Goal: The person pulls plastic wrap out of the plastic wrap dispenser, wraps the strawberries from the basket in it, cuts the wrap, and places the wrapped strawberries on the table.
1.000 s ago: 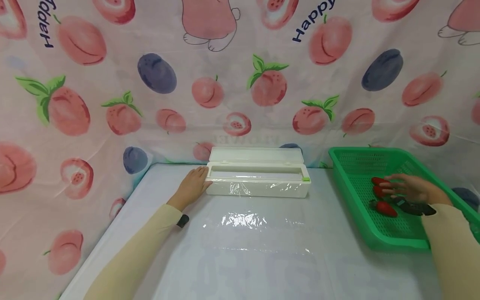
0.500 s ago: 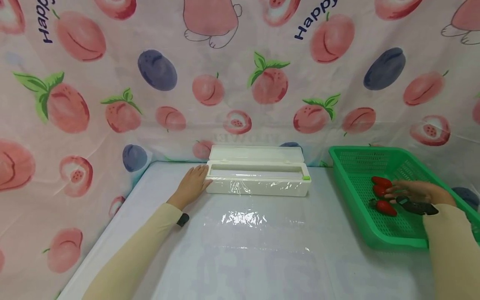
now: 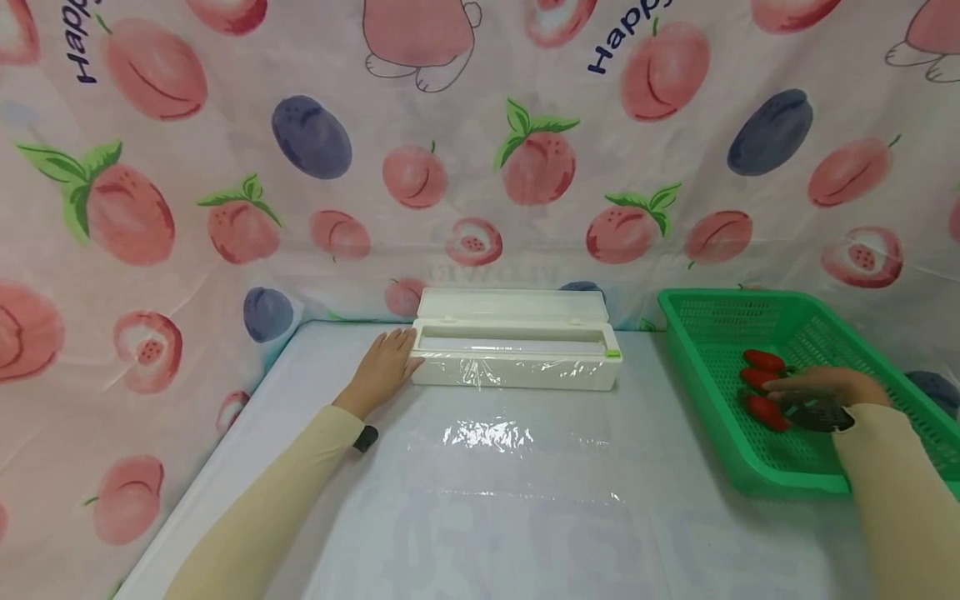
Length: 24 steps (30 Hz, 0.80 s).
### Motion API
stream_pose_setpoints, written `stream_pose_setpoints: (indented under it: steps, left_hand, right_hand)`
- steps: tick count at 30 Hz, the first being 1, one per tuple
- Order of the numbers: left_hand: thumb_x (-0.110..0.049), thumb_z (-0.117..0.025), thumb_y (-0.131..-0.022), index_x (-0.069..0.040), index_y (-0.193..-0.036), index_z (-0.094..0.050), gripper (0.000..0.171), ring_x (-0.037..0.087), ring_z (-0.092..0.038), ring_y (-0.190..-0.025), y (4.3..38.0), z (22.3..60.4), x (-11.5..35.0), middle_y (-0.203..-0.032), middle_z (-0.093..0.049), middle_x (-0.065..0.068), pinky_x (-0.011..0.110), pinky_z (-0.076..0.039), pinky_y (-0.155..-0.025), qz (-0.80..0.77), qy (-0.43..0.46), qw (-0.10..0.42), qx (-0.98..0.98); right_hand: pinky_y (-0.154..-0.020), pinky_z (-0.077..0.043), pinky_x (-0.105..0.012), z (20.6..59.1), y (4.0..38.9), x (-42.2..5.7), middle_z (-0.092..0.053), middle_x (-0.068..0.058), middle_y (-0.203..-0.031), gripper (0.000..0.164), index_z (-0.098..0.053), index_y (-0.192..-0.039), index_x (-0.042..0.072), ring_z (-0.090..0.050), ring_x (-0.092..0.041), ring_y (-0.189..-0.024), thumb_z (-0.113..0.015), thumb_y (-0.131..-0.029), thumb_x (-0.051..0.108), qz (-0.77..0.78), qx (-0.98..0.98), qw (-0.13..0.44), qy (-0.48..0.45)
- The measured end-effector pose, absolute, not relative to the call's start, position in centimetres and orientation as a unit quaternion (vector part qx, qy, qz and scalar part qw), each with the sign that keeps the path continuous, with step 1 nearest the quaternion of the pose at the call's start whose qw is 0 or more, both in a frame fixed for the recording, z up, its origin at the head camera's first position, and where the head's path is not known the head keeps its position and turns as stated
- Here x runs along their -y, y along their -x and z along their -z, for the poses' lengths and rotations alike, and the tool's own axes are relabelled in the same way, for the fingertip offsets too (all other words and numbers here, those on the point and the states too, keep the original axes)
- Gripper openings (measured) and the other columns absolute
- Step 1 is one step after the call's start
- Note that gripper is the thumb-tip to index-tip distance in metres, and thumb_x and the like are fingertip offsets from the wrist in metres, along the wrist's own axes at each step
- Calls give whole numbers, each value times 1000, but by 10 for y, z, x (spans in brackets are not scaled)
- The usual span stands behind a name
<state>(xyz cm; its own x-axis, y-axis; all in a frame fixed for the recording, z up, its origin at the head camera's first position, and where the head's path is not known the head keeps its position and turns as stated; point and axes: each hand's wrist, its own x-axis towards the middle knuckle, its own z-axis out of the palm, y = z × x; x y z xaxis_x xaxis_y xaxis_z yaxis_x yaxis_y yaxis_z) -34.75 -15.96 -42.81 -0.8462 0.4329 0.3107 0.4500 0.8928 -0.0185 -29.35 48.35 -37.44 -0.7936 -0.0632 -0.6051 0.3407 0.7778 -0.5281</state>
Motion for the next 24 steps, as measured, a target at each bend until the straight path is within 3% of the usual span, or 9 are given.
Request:
stream_pose_setpoints:
  steps: [4, 8, 12, 15, 17, 19, 24]
  left_hand:
    - [-33, -46, -98, 7, -136, -41, 56, 36, -43, -130, 348, 428, 160, -139, -48, 20, 49, -29, -111, 24, 231, 160, 959]
    - [-33, -46, -97, 7, -136, -41, 56, 36, -44, -130, 348, 429, 160, -138, -49, 20, 49, -30, -111, 23, 234, 165, 958]
    - [-33, -47, -97, 7, -136, -42, 56, 36, -44, -129, 347, 428, 159, -138, -49, 21, 49, -30, -111, 24, 234, 165, 958]
    - [-33, -46, -97, 7, -136, -41, 56, 36, -44, -130, 346, 428, 159, -138, -49, 21, 49, -29, -111, 26, 232, 161, 959]
    - [-33, -46, -98, 7, -136, -40, 56, 36, -43, -130, 346, 427, 159, -139, -48, 21, 49, -28, -112, 30, 231, 156, 960]
    - [-33, -46, -98, 7, -137, -40, 56, 37, -43, -130, 346, 427, 159, -139, -48, 21, 49, -28, -112, 31, 230, 155, 960]
    - [-33, -46, -98, 7, -137, -39, 57, 37, -42, -131, 346, 427, 159, -140, -47, 21, 50, -27, -112, 35, 226, 152, 962]
  right_hand:
    - [-91, -48, -43, 383, 299, -479, -56, -27, -123, 68, -33, -133, -20, -58, -29, -106, -46, -97, 37, 334, -885, 324, -27]
    - [-92, -48, -39, 394, 306, -475, -46, -34, -133, 67, -18, -137, -22, -59, -21, -105, -43, -99, 27, 387, -857, 341, 2]
    - [-95, -49, -38, 402, 311, -474, -28, -39, -143, 52, -34, -137, -13, -59, -21, -112, -41, -100, 23, 424, -836, 346, 30]
    - [-93, -49, -35, 405, 315, -473, -36, -32, -141, 42, -46, -134, -4, -59, -14, -109, -40, -101, 21, 439, -826, 352, 43]
    - [-92, -49, -33, 406, 318, -471, -38, -25, -142, 41, -45, -135, -2, -58, -8, -109, -39, -101, 20, 439, -822, 360, 52]
    - [-95, -48, -34, 406, 319, -468, -36, -25, -144, 45, -36, -139, -4, -57, -12, -114, -38, -101, 21, 432, -822, 367, 61]
    - [-103, -42, -44, 408, 321, -458, -28, -30, -147, 60, -18, -143, -13, -47, -35, -128, -41, -101, 23, 408, -834, 365, 71]
